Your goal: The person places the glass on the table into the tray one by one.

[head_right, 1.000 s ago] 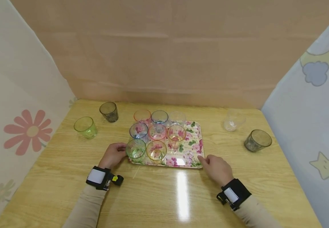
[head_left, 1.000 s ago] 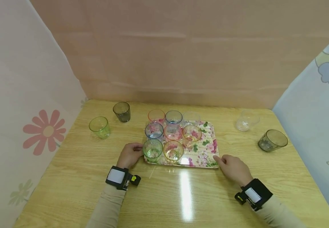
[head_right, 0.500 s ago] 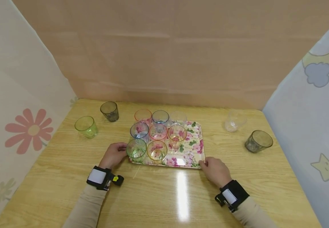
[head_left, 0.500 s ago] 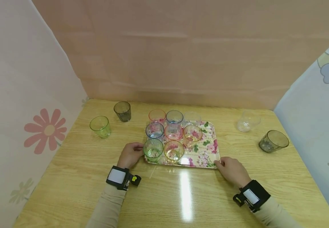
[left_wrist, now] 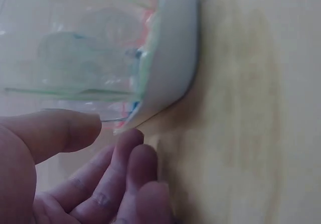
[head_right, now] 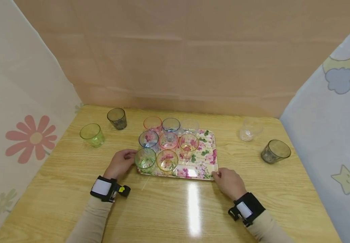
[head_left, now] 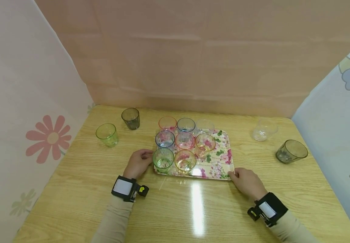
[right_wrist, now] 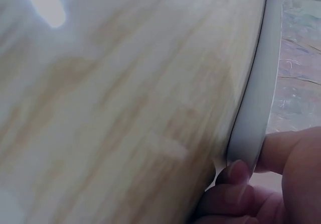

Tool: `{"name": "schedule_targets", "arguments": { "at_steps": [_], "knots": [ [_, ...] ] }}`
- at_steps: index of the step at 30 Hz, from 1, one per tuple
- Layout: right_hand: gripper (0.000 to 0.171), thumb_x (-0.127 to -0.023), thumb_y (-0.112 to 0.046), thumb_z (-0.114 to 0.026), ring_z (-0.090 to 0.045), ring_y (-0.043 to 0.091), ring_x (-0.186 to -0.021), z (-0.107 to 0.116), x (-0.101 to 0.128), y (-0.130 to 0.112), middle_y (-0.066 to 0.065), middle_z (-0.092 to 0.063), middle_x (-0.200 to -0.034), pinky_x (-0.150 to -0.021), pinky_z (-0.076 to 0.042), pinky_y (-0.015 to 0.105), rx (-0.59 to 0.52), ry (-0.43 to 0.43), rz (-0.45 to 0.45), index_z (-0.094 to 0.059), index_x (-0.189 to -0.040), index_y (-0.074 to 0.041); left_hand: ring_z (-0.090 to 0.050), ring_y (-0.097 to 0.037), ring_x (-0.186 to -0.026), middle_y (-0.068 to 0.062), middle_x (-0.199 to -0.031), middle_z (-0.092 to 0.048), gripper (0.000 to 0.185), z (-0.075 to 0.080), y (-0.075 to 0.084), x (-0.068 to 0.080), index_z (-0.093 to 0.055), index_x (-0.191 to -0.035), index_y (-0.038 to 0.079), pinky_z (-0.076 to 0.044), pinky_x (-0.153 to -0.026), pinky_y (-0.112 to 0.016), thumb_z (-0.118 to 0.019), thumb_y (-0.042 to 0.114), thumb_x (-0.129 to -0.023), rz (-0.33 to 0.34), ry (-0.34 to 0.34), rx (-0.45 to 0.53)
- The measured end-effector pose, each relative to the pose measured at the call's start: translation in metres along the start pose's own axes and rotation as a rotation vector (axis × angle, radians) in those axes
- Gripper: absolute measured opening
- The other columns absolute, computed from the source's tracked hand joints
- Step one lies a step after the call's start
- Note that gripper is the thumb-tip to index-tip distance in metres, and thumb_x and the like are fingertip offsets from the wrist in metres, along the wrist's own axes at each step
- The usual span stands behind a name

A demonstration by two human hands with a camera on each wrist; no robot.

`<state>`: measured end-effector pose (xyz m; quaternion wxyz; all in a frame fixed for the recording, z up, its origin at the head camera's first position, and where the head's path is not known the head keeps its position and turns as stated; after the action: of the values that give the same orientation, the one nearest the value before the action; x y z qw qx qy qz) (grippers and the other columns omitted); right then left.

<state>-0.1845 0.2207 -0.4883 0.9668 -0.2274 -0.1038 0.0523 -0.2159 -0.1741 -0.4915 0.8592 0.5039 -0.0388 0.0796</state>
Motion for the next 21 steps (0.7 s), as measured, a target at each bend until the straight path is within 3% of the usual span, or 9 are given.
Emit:
{"name": "schedule_targets", "arguments": {
  "at_steps": [5, 11, 14, 17, 21],
  "knots": [
    [0.043, -0.104, -0.027, -0.057, -0.036, 0.014, -0.049, 0.000, 0.001, -0.001, -0.003, -0.036, -0.056, -0.050, -0.028, 0.028, 0.001, 0.005, 0.008, -0.044, -0.065, -0.013, -0.067, -0.029, -0.099, -0.016, -0.106, -0.072, 0.030, 0.019, 0.011, -0.006, -0.069, -0.125, -0.002, -0.053, -0.086, -0.042, -0.066, 0.011, -0.098, -0.109, 0.016, 0.017],
    [0.043, -0.103, -0.027, -0.058, -0.037, 0.014, -0.049, 0.000, 0.001, 0.000, -0.003, -0.037, -0.056, -0.051, -0.028, 0.028, -0.003, 0.006, 0.006, -0.044, -0.065, -0.014, -0.064, -0.022, -0.097, -0.015, -0.109, -0.070, 0.029, 0.059, 0.038, -0.014, -0.069, -0.126, 0.002, -0.050, -0.082, -0.029, -0.066, 0.016, -0.101, -0.322, 0.103, 0.076],
    [0.043, -0.103, -0.027, -0.058, -0.037, 0.014, -0.049, 0.001, 0.002, 0.000, -0.003, -0.037, -0.056, -0.051, -0.028, 0.028, -0.006, 0.005, 0.003, -0.044, -0.065, -0.013, -0.063, -0.011, -0.091, -0.009, -0.106, -0.070, 0.028, 0.083, 0.049, -0.018, -0.069, -0.124, 0.001, -0.049, -0.075, -0.020, -0.066, 0.017, -0.101, -0.402, 0.205, 0.142],
    [0.043, -0.103, -0.026, -0.058, -0.037, 0.014, -0.050, 0.002, 0.002, -0.001, -0.002, -0.037, -0.056, -0.051, -0.028, 0.028, -0.008, 0.002, 0.000, -0.045, -0.065, -0.013, -0.061, -0.001, -0.084, 0.005, -0.096, -0.068, 0.026, 0.110, 0.061, -0.016, -0.068, -0.120, -0.007, -0.048, -0.070, -0.015, -0.067, 0.008, -0.099, -0.445, 0.353, 0.249],
    [0.043, -0.103, -0.026, -0.058, -0.036, 0.014, -0.050, 0.001, 0.001, -0.001, -0.002, -0.036, -0.056, -0.052, -0.028, 0.028, -0.009, 0.004, 0.007, -0.045, -0.064, -0.013, -0.059, -0.001, -0.088, 0.017, -0.095, -0.064, 0.026, 0.151, 0.055, -0.018, -0.066, -0.121, -0.009, -0.045, -0.073, -0.016, -0.065, 0.004, -0.098, -0.431, 0.588, 0.388]
  ]
}}
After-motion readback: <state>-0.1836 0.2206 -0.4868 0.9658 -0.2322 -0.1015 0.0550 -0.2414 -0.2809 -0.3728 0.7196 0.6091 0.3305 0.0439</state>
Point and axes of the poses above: each hand's wrist, its own x-axis away from the middle knuckle, its own z-axis out of the back of the hand, y = z × x, the point moved 5 cm from there along -x, towards the middle knuckle
